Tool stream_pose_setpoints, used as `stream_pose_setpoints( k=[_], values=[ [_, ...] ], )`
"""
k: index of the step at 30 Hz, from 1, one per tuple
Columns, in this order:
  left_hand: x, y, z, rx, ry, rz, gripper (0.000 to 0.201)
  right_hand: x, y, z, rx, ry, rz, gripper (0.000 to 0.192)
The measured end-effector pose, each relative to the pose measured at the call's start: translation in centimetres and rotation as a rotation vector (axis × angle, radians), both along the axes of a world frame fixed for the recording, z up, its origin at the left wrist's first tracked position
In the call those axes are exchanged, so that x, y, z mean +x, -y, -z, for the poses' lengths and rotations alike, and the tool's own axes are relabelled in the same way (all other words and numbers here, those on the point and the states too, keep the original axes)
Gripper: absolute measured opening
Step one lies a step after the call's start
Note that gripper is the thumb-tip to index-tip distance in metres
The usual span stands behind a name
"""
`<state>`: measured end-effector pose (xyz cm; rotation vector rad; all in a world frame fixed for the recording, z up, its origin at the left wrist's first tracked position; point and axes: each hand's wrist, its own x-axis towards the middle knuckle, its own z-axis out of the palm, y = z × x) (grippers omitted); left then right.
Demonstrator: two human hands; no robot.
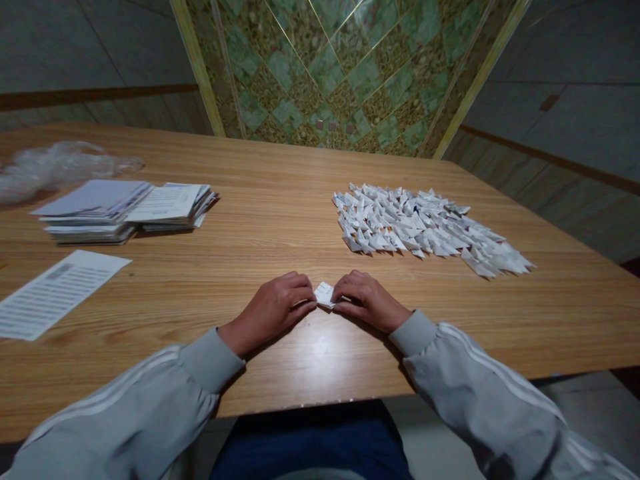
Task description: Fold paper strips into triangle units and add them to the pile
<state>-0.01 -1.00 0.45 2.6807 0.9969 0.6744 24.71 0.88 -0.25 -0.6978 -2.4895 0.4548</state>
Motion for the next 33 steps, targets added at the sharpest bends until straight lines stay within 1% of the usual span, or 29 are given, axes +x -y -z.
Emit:
stream_pose_setpoints(
  k=[4,8,12,15,22,27,33],
  values=[
    [0.06,0.01,-0.03,-0.013,-0.006,-0.025,0.023,-0.2,-0.27,0.36,0.002,-0.036,0.042,0.023],
    [0.15,-0.07,0.19,-0.001,-0.03,-0.062,0.022,-0.29,-0.34,0.36,-0.02,-0.047,0.07,0.024],
    [0.39,-0.1,0.36,0.005,-0.047,-0.097,0.02,-0.27,-0.14,-0.13,-0.048,-0.03,0.055,0.022],
    [0.63,-0.07,0.47,0.009,-0.061,-0.113,0.019,-0.28,-0.03,-0.31,-0.064,-0.029,0.069,0.014],
    [0.8,0.01,0.61,0.012,-0.088,-0.124,0.019,-0.37,-0.26,-0.09,-0.02,0.004,0.108,0.003],
    [0.72,0.17,0.35,0.002,-0.085,-0.134,0.018,-0.6,-0.52,0.05,0.0,0.036,0.126,0.009],
    [0.39,0.14,0.48,-0.037,-0.049,-0.178,0.014,-0.79,-0.51,-0.42,-0.088,0.032,0.19,0.009]
  ],
)
